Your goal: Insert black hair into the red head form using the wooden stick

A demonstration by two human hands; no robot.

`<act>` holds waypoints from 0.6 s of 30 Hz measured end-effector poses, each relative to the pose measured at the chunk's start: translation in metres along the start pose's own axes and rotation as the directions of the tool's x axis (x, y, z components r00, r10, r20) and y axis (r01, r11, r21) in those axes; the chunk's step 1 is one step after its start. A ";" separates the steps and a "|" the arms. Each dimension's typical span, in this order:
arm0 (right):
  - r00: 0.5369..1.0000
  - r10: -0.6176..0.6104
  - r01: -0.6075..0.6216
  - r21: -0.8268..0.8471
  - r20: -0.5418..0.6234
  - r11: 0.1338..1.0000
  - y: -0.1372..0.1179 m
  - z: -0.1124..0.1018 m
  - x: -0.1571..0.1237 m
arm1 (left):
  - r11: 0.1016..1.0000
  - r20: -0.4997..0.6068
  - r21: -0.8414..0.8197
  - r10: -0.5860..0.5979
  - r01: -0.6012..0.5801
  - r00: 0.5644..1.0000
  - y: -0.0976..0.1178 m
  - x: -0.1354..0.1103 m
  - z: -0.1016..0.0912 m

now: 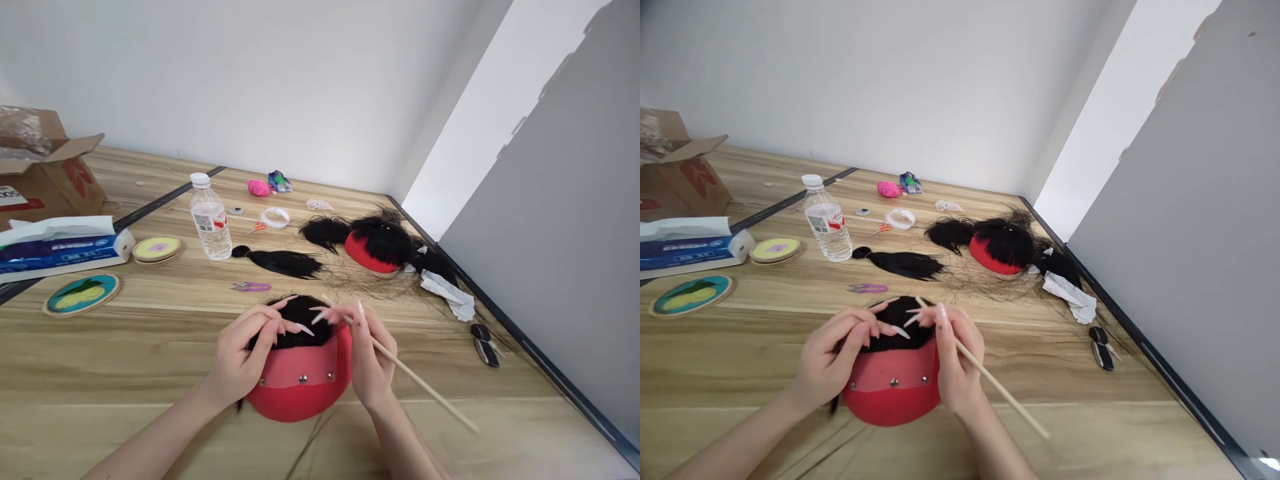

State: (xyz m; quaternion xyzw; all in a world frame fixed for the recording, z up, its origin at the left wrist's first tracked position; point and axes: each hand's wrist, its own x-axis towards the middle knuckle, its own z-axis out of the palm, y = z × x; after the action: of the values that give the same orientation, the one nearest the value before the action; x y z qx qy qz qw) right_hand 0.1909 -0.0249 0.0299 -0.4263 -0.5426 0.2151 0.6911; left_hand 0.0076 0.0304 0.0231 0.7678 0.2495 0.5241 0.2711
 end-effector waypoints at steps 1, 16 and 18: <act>1.000 -0.029 0.029 0.004 -0.004 1.000 -0.002 0.001 -0.002 | 0.999 -0.011 -0.004 -0.034 0.034 0.999 -0.002 0.000 0.000; 0.974 -0.035 0.063 -0.117 0.223 0.991 -0.006 0.013 -0.017 | 0.910 -0.037 -0.138 -0.399 0.391 0.916 -0.013 0.011 -0.001; 0.971 -0.067 0.101 -0.141 0.228 0.985 -0.006 0.014 -0.016 | 0.897 -0.036 -0.174 -0.417 0.405 0.908 -0.014 0.011 -0.001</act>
State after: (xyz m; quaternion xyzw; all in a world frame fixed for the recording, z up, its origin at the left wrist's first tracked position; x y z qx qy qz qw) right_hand 0.1717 -0.0357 0.0262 -0.4273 -0.6488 0.1904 0.6001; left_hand 0.0086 0.0480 0.0214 0.6535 0.3722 0.5011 0.4281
